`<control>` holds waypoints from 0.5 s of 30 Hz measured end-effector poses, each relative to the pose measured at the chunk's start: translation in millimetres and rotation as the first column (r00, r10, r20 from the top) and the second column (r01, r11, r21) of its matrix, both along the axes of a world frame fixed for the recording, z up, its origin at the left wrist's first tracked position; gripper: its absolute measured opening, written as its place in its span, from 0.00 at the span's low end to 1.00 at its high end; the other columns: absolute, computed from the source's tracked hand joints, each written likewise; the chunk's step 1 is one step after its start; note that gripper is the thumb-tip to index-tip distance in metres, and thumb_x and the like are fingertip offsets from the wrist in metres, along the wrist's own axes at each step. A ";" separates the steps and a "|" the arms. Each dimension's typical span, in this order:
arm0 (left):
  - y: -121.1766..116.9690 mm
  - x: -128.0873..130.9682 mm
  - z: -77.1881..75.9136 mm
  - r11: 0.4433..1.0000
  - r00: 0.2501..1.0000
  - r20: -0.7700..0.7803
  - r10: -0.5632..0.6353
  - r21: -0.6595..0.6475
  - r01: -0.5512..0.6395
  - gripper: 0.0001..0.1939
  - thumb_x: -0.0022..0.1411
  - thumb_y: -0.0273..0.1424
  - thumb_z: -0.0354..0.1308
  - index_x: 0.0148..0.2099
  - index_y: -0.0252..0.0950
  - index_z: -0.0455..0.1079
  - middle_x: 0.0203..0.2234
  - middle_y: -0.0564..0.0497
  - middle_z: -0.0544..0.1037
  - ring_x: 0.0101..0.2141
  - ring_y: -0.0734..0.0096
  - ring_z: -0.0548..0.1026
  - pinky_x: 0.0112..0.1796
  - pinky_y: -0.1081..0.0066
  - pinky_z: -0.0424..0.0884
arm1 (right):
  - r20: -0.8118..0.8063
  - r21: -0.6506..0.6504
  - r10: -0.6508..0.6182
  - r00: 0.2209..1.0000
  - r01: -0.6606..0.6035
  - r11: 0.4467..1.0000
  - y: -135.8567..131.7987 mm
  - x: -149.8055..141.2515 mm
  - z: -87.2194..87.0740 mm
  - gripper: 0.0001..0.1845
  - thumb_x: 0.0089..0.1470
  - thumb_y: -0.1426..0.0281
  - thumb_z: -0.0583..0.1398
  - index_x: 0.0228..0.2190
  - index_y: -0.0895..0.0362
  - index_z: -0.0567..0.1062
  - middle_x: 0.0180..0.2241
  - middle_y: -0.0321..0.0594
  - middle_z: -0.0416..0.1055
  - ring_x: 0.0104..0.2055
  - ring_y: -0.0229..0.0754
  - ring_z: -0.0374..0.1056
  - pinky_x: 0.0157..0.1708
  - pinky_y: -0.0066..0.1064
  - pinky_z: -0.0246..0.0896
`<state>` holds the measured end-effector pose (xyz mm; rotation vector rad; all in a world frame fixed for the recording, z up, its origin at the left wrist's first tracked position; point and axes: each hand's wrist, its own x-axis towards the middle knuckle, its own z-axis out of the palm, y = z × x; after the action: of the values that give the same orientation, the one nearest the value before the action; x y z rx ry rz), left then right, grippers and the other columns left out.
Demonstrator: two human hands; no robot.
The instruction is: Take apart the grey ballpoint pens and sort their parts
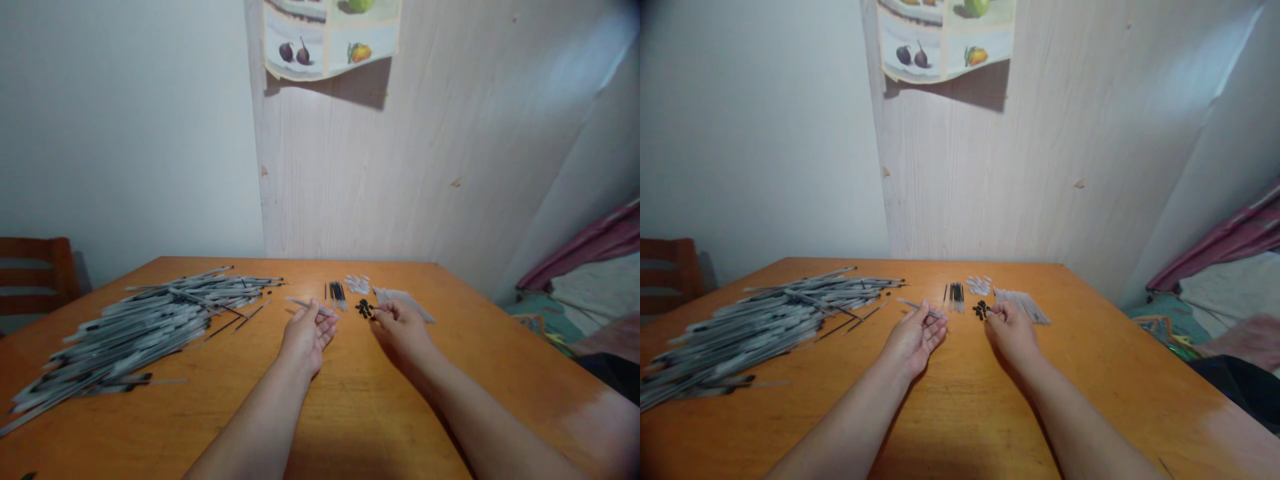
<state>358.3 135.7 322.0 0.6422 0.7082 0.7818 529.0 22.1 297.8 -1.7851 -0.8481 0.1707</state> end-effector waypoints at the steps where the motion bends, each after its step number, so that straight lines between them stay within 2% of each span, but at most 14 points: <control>1: 0.2 -0.1 0.1 1.000 1.000 0.000 0.002 -0.002 -0.002 0.12 0.68 0.38 0.58 0.36 0.35 0.67 0.27 0.49 0.79 0.25 0.74 0.78 0.29 0.74 0.74 | 0.098 -0.088 -0.039 0.994 0.047 0.995 -1.3 3.9 1.6 0.11 0.51 0.60 0.61 0.30 0.55 0.75 0.21 0.33 0.68 0.24 0.39 0.62 0.26 0.30 0.50; 3: 0.0 -0.1 0.1 1.000 1.000 -0.001 0.001 -0.004 -0.001 0.12 0.68 0.39 0.59 0.36 0.35 0.68 0.27 0.48 0.78 0.25 0.74 0.78 0.29 0.74 0.74 | 0.235 -0.248 -0.065 0.970 0.125 0.961 -3.3 6.5 5.1 0.10 0.52 0.61 0.59 0.31 0.54 0.76 0.24 0.35 0.71 0.27 0.42 0.65 0.26 0.30 0.50; 7: -1.3 0.3 0.2 1.000 1.000 0.004 0.001 0.000 -0.001 0.12 0.67 0.39 0.59 0.37 0.35 0.68 0.27 0.49 0.78 0.25 0.73 0.78 0.30 0.74 0.74 | 0.320 -0.445 -0.039 0.947 0.187 0.876 -3.4 0.9 9.6 0.11 0.55 0.61 0.58 0.34 0.51 0.78 0.27 0.37 0.75 0.32 0.45 0.69 0.27 0.31 0.49; 10: -2.4 0.5 0.6 1.000 1.000 0.010 -0.005 0.004 0.005 0.12 0.67 0.39 0.59 0.37 0.35 0.68 0.27 0.49 0.78 0.25 0.74 0.78 0.30 0.74 0.74 | 0.357 -0.519 -0.015 0.934 0.212 0.828 -1.3 -1.8 9.0 0.12 0.56 0.60 0.58 0.36 0.50 0.79 0.30 0.38 0.76 0.35 0.47 0.71 0.27 0.32 0.49; 15: -3.3 0.8 1.2 1.000 1.000 0.005 -0.007 0.009 0.007 0.13 0.67 0.40 0.59 0.36 0.35 0.68 0.26 0.50 0.78 0.25 0.74 0.78 0.30 0.74 0.73 | 0.375 -0.542 0.000 0.927 0.220 0.811 0.7 -2.5 6.7 0.13 0.57 0.60 0.58 0.41 0.50 0.79 0.34 0.40 0.78 0.39 0.49 0.72 0.29 0.32 0.50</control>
<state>359.1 132.3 323.2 0.6507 0.6981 0.7806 526.5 22.8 304.6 -2.4932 -1.0152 0.0166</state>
